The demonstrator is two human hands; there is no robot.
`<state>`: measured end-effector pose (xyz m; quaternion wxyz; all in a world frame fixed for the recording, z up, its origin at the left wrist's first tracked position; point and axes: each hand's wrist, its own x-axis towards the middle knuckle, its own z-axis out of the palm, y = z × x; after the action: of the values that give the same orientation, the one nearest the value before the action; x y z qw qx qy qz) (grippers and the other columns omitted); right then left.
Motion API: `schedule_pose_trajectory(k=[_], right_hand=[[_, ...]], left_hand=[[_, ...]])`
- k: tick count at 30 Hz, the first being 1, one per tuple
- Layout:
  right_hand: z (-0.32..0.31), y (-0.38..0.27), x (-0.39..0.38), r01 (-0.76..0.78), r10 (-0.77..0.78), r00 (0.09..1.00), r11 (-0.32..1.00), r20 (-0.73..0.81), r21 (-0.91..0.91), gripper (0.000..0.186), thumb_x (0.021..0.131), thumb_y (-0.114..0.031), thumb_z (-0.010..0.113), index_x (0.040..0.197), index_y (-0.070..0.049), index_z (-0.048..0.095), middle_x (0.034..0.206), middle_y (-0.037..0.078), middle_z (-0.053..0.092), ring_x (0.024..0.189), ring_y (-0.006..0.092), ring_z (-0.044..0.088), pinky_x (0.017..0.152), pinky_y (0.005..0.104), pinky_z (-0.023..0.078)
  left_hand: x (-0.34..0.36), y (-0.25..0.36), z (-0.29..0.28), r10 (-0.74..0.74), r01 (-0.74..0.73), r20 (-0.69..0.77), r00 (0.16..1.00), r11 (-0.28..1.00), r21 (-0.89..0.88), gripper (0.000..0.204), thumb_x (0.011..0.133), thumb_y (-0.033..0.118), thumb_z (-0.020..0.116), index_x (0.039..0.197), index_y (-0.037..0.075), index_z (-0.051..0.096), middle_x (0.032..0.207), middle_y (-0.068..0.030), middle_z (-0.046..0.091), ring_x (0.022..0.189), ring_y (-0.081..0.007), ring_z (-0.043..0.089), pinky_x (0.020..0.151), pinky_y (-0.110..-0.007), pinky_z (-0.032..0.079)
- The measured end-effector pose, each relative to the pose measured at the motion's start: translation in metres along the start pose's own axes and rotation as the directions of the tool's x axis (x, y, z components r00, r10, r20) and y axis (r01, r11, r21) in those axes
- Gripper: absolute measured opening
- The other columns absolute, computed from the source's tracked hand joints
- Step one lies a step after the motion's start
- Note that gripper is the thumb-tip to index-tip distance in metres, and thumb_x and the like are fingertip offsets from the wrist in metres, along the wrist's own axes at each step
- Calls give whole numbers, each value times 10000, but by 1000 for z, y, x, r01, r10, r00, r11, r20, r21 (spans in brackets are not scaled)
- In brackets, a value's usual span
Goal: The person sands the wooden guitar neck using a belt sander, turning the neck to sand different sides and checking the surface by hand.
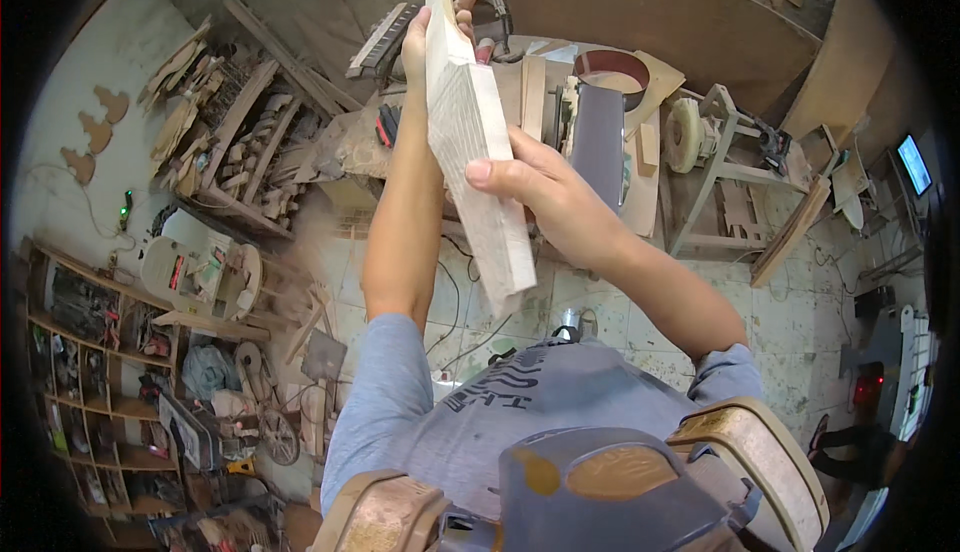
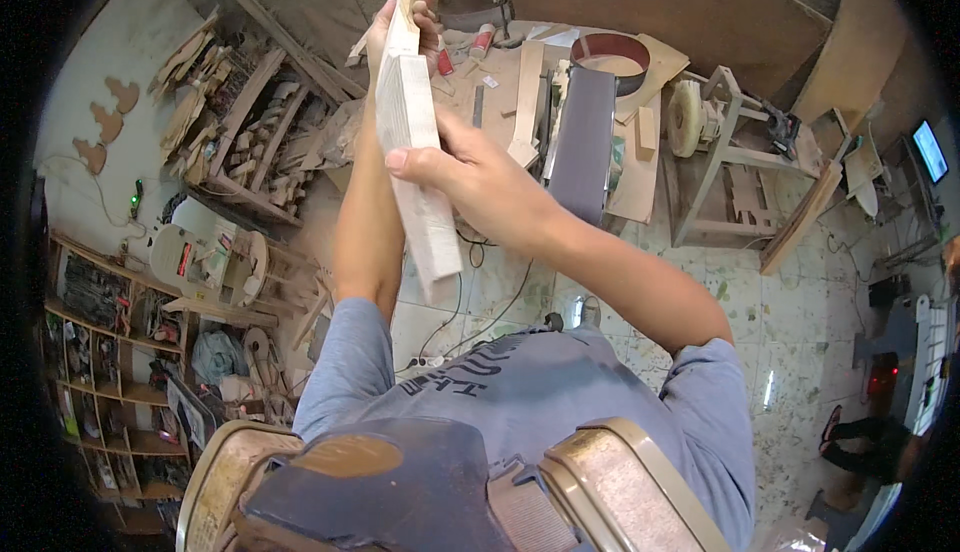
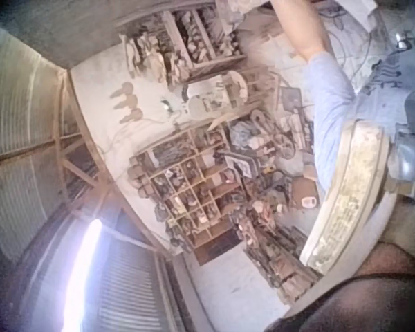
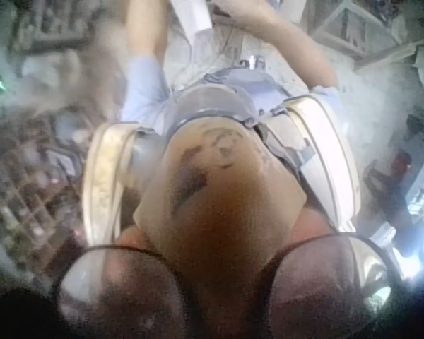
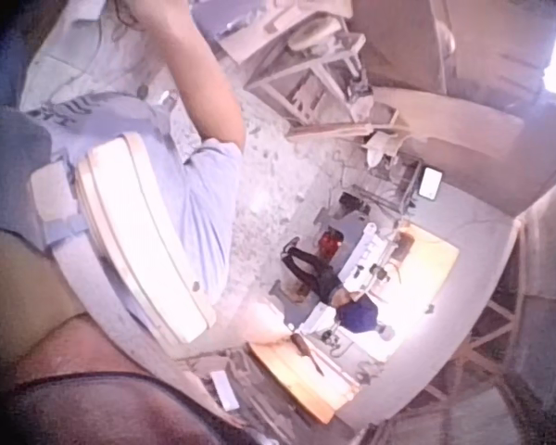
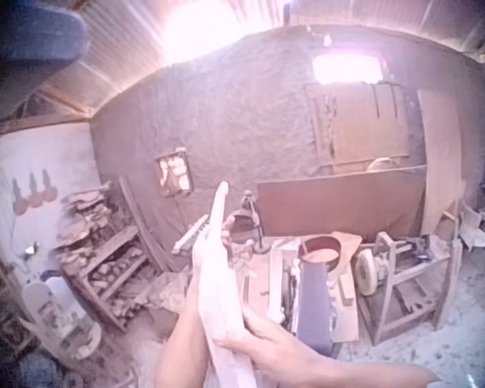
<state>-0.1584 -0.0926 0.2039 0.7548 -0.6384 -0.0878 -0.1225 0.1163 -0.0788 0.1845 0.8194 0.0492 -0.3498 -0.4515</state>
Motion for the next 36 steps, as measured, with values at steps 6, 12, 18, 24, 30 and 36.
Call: schedule_pose_trajectory(k=[6,12,18,24,30,36], right_hand=[[-30,-14,-12,-258,259,965,966,-52,15,633,815,-111,623,1401,10,415,1192,123,546,983,172,627,726,330,579],[-112,24,-39,-157,60,985,716,-164,-680,694,753,-37,572,1437,-118,485,995,131,630,927,241,631,771,363,544],[-214,36,-99,-60,-159,986,-121,-41,-991,819,718,38,585,1486,-213,451,980,134,591,930,323,601,789,415,517],[-298,10,-187,-61,-30,998,-410,-53,-910,799,726,36,616,1479,-176,457,999,88,563,942,284,571,778,383,517],[-373,23,-204,-116,102,981,-372,-165,-921,918,610,67,687,1473,-35,392,1078,118,557,1034,301,542,901,406,466],[-449,61,-205,-200,1,972,-531,-237,-824,846,619,42,709,1416,-37,435,1140,103,555,1097,292,523,963,405,422]], left_hand=[[4,-27,1,48,-45,-39,998,995,86,539,1077,400,315,1355,-32,479,1228,-162,635,880,-221,664,757,-357,582],[-7,-45,-14,-64,134,-152,986,849,512,523,1064,384,410,1404,-11,455,1303,-185,602,979,-306,677,853,-395,573],[-30,0,-52,370,150,129,920,-635,758,472,814,66,648,1275,-14,589,1134,-140,668,1040,-245,657,920,-369,515],[-17,-12,-35,-204,-329,381,902,-897,297,648,681,55,676,1309,121,531,1403,-171,468,1314,-386,455,1080,-488,387],[-31,-46,-128,-447,-225,-160,880,-690,688,516,650,220,778,1103,69,581,995,-159,605,969,-370,603,819,-468,492],[-35,-109,-155,-320,-18,-277,906,-683,731,531,674,255,795,1107,42,572,1038,-174,594,1018,-395,579,866,-464,475]])
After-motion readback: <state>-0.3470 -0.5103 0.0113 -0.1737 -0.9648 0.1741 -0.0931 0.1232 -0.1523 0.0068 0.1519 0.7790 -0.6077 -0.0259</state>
